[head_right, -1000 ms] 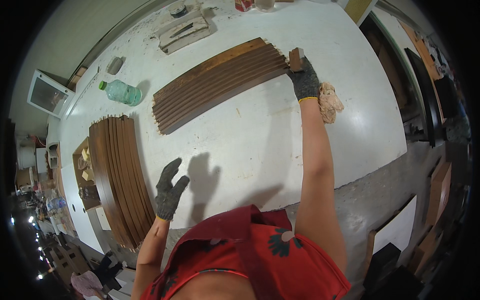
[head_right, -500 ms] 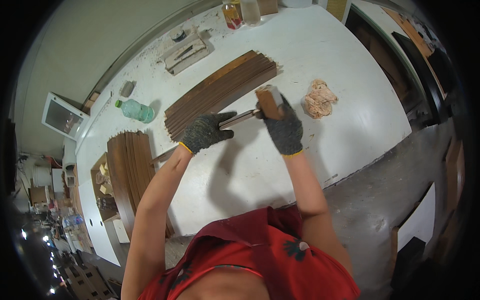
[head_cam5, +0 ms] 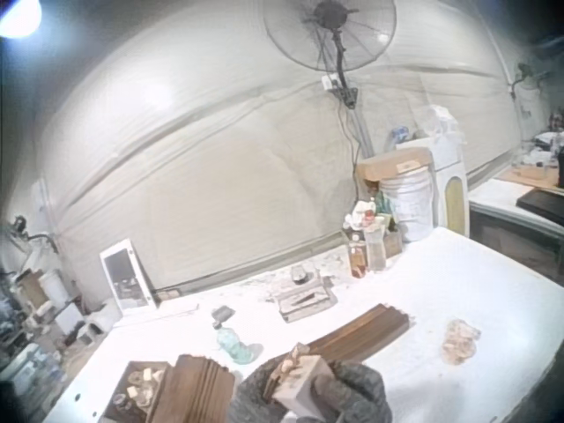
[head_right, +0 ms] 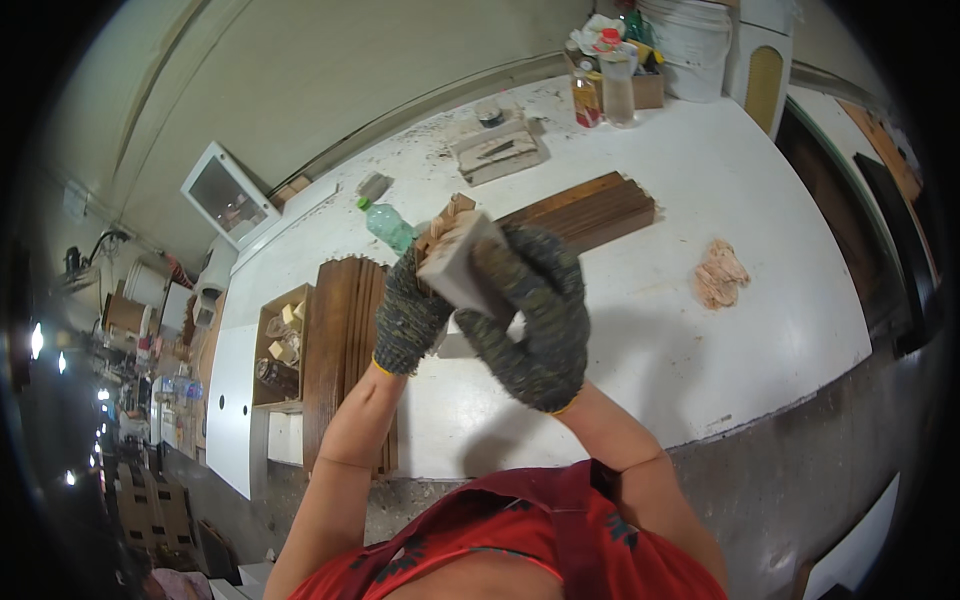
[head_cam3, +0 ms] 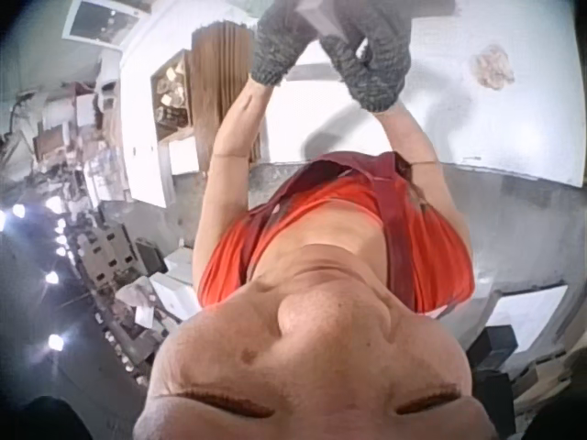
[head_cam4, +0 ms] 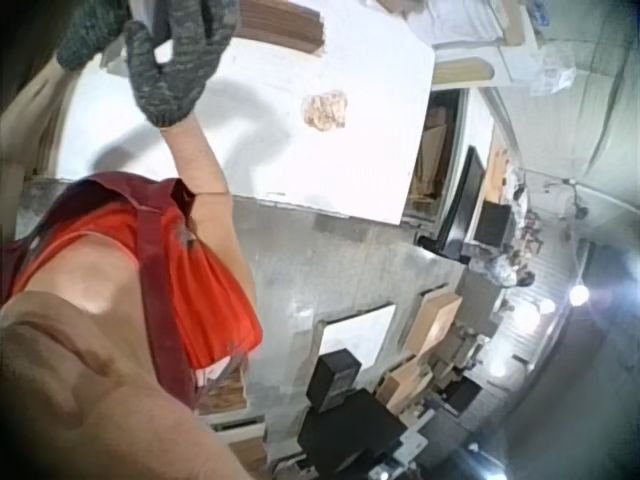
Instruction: The person sands and wipes down wooden slats using a sanding block and a cloth, handling the slats individually at a workshop table.
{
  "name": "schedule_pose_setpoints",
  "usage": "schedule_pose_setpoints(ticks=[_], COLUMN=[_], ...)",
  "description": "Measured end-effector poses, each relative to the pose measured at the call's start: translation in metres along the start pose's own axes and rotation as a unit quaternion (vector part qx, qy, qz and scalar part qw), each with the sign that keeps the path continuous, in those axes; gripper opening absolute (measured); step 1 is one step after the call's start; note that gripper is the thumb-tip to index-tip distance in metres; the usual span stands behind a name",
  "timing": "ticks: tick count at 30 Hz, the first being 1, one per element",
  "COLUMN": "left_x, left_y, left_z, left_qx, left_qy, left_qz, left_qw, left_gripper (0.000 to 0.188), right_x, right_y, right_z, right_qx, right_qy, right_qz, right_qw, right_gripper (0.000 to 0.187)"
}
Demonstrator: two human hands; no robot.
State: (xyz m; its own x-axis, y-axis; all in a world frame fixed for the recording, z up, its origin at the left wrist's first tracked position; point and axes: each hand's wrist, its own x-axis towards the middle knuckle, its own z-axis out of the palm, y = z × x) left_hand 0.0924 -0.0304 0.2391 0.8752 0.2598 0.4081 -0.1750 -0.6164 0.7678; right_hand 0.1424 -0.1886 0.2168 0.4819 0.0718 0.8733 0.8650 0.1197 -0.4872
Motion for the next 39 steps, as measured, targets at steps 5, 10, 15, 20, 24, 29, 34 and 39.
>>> schedule_pose_setpoints(ticks=[5, 10, 15, 20, 24, 29, 34, 39], left_x=[-0.029, -0.043, -0.049, -0.051, -0.056, -0.071, -0.059, -0.043], left_y=[-0.014, -0.004, -0.006, 0.001, -0.011, -0.047, -0.027, -0.03], left_z=[-0.015, -0.026, -0.04, -0.042, -0.036, -0.035, -0.046, -0.063], left_qx=[-0.014, 0.014, -0.094, 0.036, 0.0, -0.16, -0.334, -0.418], left_qy=[0.085, 0.122, 0.096, 0.123, 0.17, 0.15, 0.098, 0.117], left_qz=[-0.025, 0.001, -0.042, -0.056, -0.017, -0.076, -0.155, -0.039], left_qw=[0.996, 0.992, 0.99, 0.99, 0.985, 0.973, 0.925, 0.9], left_gripper=[0.053, 0.044, 0.037, 0.039, 0.047, 0.057, 0.072, 0.095], right_x=[0.005, 0.018, 0.035, 0.028, 0.021, 0.007, -0.005, -0.006], right_y=[-0.025, -0.016, 0.011, -0.023, -0.039, -0.053, -0.069, -0.054], right_z=[0.026, 0.035, 0.038, 0.038, 0.039, 0.036, 0.032, 0.015], right_qx=[0.004, 0.027, 0.09, 0.137, 0.074, 0.059, 0.168, 0.218], right_qy=[-0.019, -0.032, -0.041, -0.094, -0.101, -0.106, -0.297, -0.195], right_qz=[-0.042, -0.01, 0.081, 0.051, 0.016, 0.007, -0.052, 0.107], right_qw=[0.999, 0.999, 0.992, 0.985, 0.992, 0.993, 0.938, 0.95], right_gripper=[0.057, 0.055, 0.05, 0.053, 0.057, 0.059, 0.052, 0.054])
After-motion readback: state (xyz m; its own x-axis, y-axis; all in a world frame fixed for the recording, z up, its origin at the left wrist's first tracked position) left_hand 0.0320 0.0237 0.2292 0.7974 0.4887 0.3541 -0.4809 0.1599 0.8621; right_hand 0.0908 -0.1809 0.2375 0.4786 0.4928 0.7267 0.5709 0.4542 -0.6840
